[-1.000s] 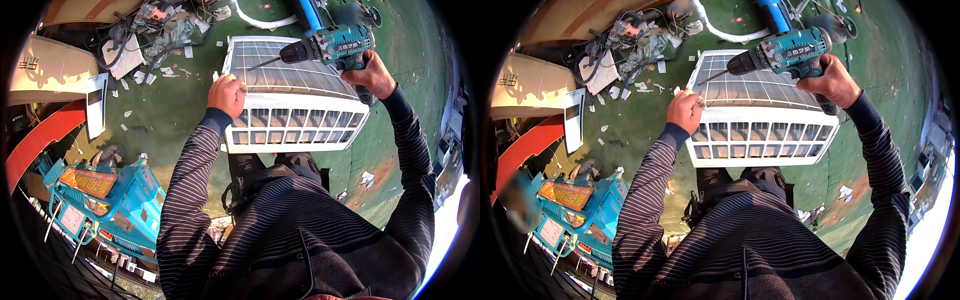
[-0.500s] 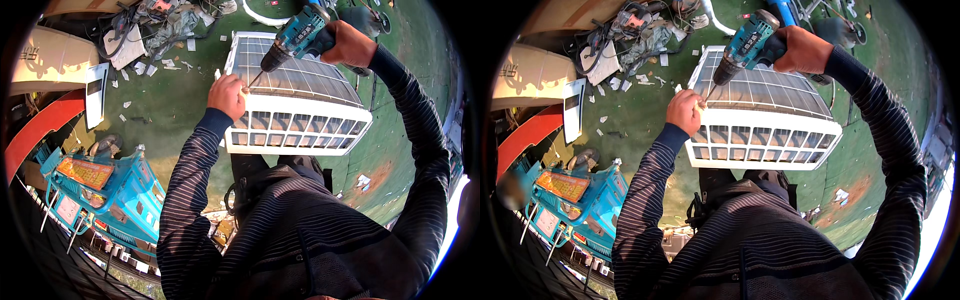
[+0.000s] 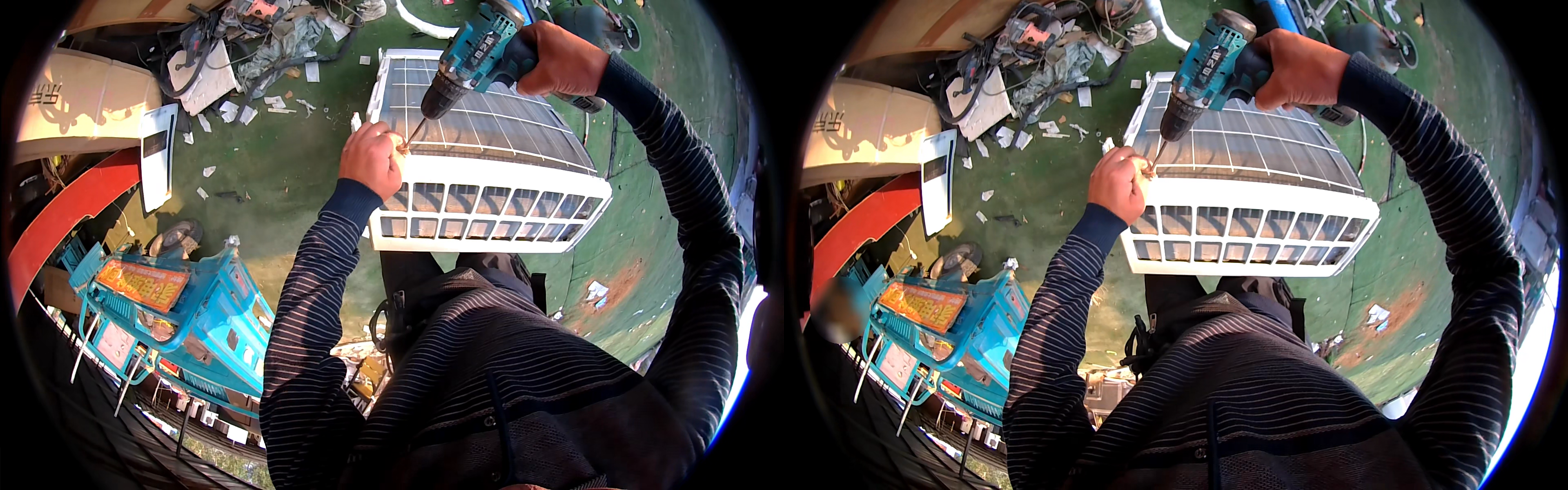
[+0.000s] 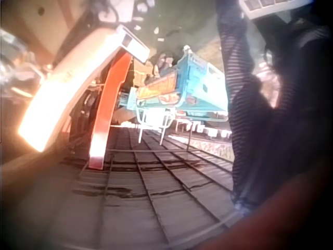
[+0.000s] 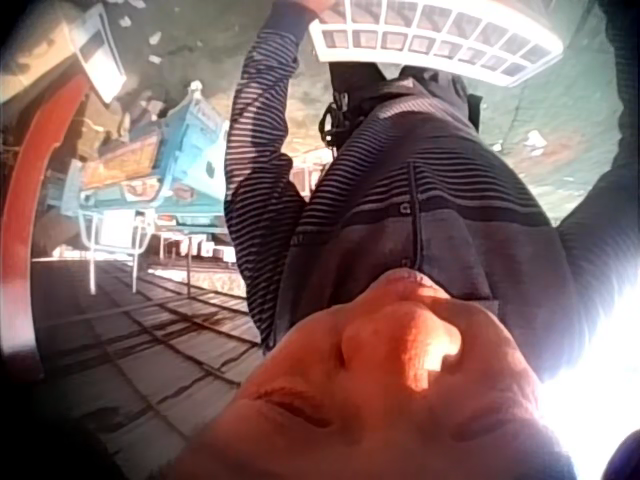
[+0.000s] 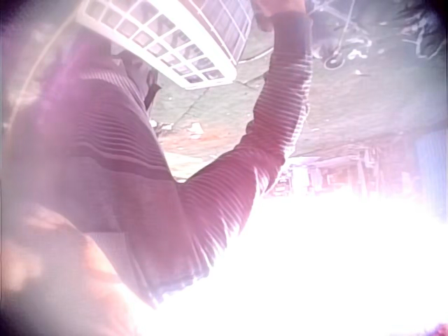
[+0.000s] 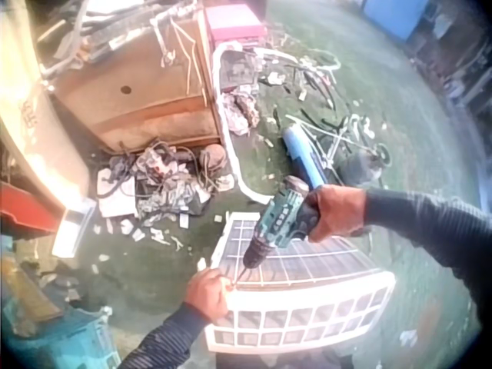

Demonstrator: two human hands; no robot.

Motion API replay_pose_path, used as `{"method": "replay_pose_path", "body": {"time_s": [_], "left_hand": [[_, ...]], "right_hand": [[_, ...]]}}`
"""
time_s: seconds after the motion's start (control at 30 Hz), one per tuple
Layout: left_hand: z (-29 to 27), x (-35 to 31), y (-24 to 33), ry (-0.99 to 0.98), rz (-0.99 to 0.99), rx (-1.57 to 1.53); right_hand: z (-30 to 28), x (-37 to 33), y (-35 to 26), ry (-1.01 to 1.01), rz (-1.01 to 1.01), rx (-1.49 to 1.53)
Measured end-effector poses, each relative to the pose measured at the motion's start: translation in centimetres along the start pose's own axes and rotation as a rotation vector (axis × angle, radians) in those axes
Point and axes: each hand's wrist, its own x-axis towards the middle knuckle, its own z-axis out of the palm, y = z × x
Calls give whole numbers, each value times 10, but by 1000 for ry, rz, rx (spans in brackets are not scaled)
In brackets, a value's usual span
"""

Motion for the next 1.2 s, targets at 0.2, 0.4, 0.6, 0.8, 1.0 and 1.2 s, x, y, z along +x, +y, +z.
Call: {"method": "replay_pose_path", "body": {"time_s": [0.2, 0.4, 0.6, 0.8, 1.0, 1.2], "left_hand": [[1, -1, 0, -11, -1, 1], [-2, 0, 2, -32, -14, -14], [1, 2, 1, 1, 23, -28], [1, 2, -2, -1, 55, -10], [1, 1, 0, 31, 53, -20], [3, 0, -5, -25, 5, 2]], "right_hand": [[1, 4, -2, 61, -115, -10], [-3, 14, -7, 14, -126, -16], [-29, 37, -35, -244, 43, -84], [-33, 73, -66, -178, -172, -437], [-22, 59, -103, 51, -170, -734], [-14, 72, -107, 156, -255, -843]]}}
